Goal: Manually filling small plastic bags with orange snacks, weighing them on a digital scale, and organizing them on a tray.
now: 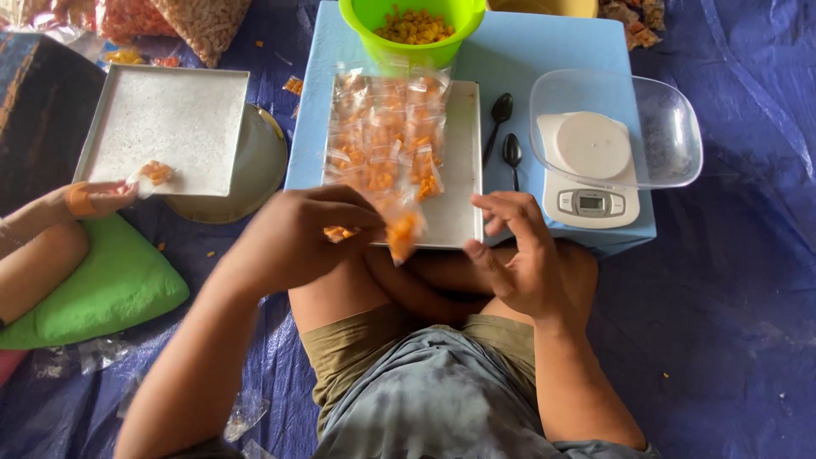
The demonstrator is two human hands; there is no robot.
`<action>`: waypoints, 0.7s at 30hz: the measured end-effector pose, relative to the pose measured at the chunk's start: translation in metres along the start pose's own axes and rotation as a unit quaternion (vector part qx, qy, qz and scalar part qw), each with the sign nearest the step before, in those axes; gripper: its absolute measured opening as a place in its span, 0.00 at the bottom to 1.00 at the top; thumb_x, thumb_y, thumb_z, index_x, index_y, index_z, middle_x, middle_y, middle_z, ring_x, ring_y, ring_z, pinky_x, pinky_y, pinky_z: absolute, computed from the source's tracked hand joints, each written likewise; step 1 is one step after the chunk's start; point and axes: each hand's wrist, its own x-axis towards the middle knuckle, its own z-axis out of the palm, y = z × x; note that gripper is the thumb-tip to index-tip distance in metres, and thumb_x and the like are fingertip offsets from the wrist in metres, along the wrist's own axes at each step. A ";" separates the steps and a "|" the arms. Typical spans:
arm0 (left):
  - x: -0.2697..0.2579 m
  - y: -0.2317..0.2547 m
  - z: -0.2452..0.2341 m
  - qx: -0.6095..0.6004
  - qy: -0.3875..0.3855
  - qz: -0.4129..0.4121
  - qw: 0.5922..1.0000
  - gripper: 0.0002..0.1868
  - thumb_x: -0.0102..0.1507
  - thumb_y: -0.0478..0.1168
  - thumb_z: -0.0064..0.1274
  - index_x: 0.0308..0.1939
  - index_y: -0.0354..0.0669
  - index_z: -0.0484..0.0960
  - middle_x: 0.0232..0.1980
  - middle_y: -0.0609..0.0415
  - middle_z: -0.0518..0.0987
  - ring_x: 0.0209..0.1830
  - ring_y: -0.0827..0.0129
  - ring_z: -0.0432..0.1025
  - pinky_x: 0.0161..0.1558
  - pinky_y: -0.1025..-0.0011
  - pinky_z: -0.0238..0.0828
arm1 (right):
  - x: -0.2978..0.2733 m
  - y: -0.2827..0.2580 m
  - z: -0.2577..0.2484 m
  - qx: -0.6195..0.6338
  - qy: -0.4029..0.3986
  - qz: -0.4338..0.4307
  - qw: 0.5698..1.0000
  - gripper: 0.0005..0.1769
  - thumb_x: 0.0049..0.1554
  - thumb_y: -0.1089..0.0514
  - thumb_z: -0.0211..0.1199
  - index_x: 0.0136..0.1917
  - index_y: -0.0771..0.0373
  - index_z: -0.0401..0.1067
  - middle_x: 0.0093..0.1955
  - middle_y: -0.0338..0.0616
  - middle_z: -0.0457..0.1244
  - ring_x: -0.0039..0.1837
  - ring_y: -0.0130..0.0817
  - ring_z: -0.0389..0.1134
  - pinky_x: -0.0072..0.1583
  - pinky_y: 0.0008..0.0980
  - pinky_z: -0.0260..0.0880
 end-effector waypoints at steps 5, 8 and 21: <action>0.030 0.014 0.048 -0.015 -0.067 0.113 0.991 0.02 0.64 0.37 0.58 0.37 0.44 0.84 0.39 0.52 0.83 0.37 0.50 0.81 0.38 0.57 0.79 | -0.008 0.001 -0.035 -0.006 -0.122 0.081 0.989 0.24 0.58 0.43 0.67 0.62 0.58 0.74 0.59 0.40 0.67 0.56 0.31 0.72 0.58 0.35 0.71; 0.045 0.015 0.069 -0.008 -0.072 0.142 0.987 0.04 0.66 0.39 0.56 0.37 0.46 0.83 0.39 0.55 0.82 0.37 0.53 0.81 0.36 0.58 0.79 | -0.017 0.012 -0.050 0.011 -0.128 0.131 0.983 0.14 0.58 0.48 0.68 0.53 0.57 0.78 0.51 0.37 0.71 0.53 0.31 0.73 0.58 0.36 0.72; 0.007 -0.002 0.161 -0.198 -0.065 -0.038 0.977 0.20 0.63 0.29 0.58 0.60 0.40 0.79 0.45 0.58 0.78 0.23 0.78 0.67 0.24 0.80 0.65 | 0.048 0.117 -0.130 -0.087 0.103 0.122 0.983 0.02 0.66 0.67 0.63 0.52 0.69 0.72 0.42 0.41 0.66 0.39 0.25 0.62 0.43 0.23 0.64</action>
